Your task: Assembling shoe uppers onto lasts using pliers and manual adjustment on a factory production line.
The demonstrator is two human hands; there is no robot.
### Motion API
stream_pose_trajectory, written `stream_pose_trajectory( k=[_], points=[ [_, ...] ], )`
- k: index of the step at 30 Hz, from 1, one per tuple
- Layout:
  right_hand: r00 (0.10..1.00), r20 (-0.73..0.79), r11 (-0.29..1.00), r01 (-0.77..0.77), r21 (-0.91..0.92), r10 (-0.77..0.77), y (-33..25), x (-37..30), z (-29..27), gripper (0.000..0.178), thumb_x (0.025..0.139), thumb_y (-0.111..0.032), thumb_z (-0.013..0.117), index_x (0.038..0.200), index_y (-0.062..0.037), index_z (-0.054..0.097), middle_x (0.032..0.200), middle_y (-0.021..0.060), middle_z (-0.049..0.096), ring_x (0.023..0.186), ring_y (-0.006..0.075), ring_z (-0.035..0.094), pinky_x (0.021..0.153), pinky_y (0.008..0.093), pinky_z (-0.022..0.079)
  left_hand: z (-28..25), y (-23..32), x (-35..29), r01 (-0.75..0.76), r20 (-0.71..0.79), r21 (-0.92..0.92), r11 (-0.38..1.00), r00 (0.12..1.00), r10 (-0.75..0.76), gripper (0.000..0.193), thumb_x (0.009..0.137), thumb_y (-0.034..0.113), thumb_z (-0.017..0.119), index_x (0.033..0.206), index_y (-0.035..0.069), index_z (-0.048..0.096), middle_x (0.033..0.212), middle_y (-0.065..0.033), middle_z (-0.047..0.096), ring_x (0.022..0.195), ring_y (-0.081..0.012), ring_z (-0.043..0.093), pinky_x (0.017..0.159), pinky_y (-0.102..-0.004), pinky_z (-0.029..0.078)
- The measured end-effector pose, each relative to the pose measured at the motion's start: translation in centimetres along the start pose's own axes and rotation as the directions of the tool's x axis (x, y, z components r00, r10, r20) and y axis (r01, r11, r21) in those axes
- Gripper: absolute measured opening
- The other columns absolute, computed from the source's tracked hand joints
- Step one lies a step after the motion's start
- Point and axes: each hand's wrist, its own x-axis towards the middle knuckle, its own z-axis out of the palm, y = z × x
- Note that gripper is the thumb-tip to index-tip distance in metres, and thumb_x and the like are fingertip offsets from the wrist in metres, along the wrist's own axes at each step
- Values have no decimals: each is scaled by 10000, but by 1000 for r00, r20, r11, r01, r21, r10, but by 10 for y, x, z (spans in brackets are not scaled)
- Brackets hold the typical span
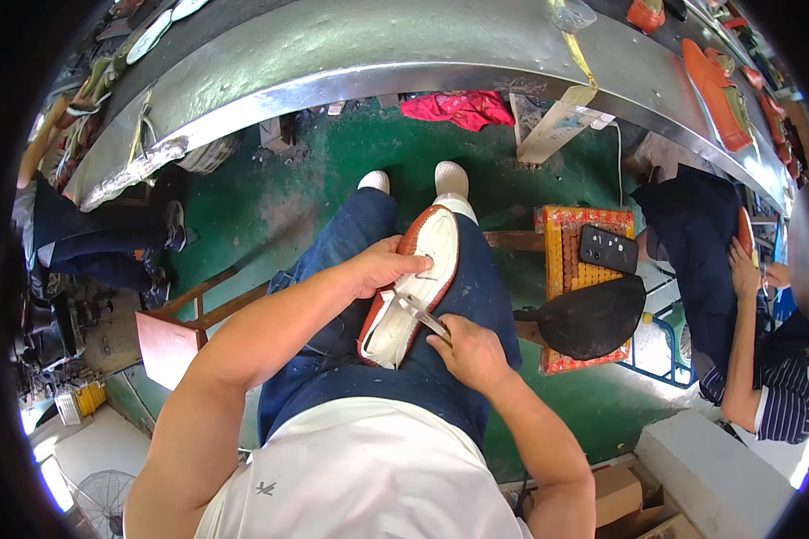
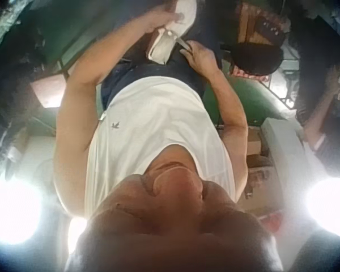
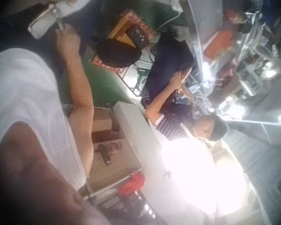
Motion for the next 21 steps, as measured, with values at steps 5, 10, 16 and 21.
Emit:
stream_pose_trajectory(
  k=[5, 10, 16, 21],
  points=[
    [957, 178, 969, -242, 42, 231, -7, -29, -15, 318, 1010, -317, 583, 1072, -6, 603, 908, 240, 675, 870, 438, 667, 759, 523, 521, 9, -13, -11, -60, -27, 287, 956, 997, 71, 733, 886, 191, 788, 1475, 29, 383, 1345, -148, 581, 1158, -212, 614, 973, -376, 524],
    [947, 242, 978, -205, -43, 210, -12, -29, -19, 306, 1002, -306, 602, 1006, -1, 588, 883, 238, 669, 833, 423, 677, 741, 495, 542, -7, -42, -32, -248, 161, 105, 963, 960, 230, 920, 914, 156, 763, 1615, 142, 167, 1493, -109, 475, 1353, -223, 474, 1138, -377, 384],
    [989, 105, 932, -61, -357, 105, -46, -45, -8, 328, 980, -345, 630, 1010, -24, 571, 850, 170, 660, 767, 322, 700, 692, 411, 570, 5, -53, -26, -308, 35, 81, 948, 951, 307, 951, 880, 146, 768, 1618, 115, 169, 1496, -150, 472, 1376, -253, 469, 1144, -372, 381],
    [830, 503, 877, -409, 251, 243, 1, -36, -13, 398, 1036, -376, 542, 932, 2, 612, 856, 120, 703, 751, 240, 700, 691, 371, 550, 16, -63, -29, -282, -102, 741, 609, 849, 518, 1023, 815, 284, 797, 1601, 52, 185, 1474, -271, 426, 1416, -414, 374, 1195, -444, 280]
  ],
)
